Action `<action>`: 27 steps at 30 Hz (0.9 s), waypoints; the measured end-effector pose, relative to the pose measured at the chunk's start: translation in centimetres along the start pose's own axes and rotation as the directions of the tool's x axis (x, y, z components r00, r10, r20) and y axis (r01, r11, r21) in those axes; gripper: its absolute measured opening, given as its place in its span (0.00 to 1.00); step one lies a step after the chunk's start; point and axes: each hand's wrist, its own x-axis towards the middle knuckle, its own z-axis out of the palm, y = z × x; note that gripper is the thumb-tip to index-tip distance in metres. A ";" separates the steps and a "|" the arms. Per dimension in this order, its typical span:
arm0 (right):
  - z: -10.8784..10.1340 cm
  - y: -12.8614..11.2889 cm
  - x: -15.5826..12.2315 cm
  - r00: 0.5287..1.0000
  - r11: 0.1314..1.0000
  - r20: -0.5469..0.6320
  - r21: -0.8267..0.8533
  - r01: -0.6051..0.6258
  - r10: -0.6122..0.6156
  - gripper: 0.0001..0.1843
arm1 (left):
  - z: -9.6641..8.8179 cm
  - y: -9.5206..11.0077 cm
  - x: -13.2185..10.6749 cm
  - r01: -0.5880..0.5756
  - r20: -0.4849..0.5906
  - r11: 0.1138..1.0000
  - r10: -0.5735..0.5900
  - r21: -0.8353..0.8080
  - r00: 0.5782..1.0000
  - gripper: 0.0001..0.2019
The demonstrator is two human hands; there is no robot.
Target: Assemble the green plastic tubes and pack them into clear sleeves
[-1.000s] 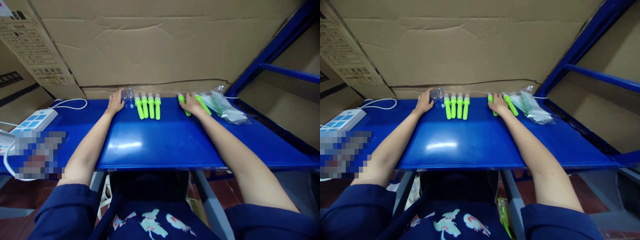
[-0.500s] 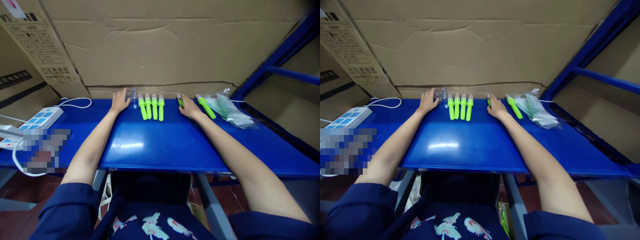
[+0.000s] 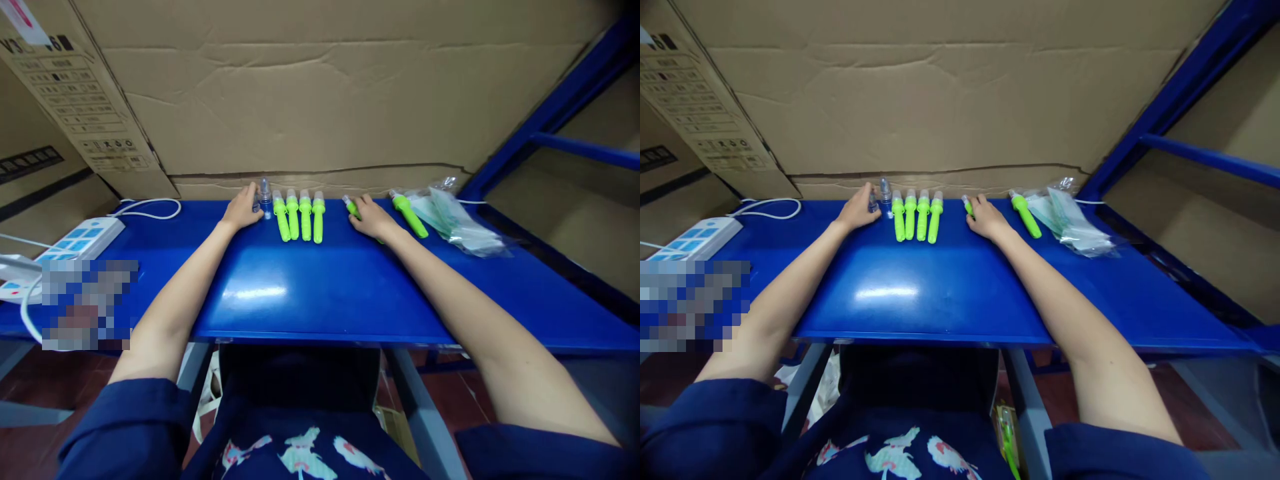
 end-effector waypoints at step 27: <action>1.3 -3.0 -0.4 0.976 0.974 -0.055 -0.095 0.206 -0.212 0.27 | 0.2 -1.1 0.1 0.074 -0.192 0.975 -0.116 -0.212 0.975 0.30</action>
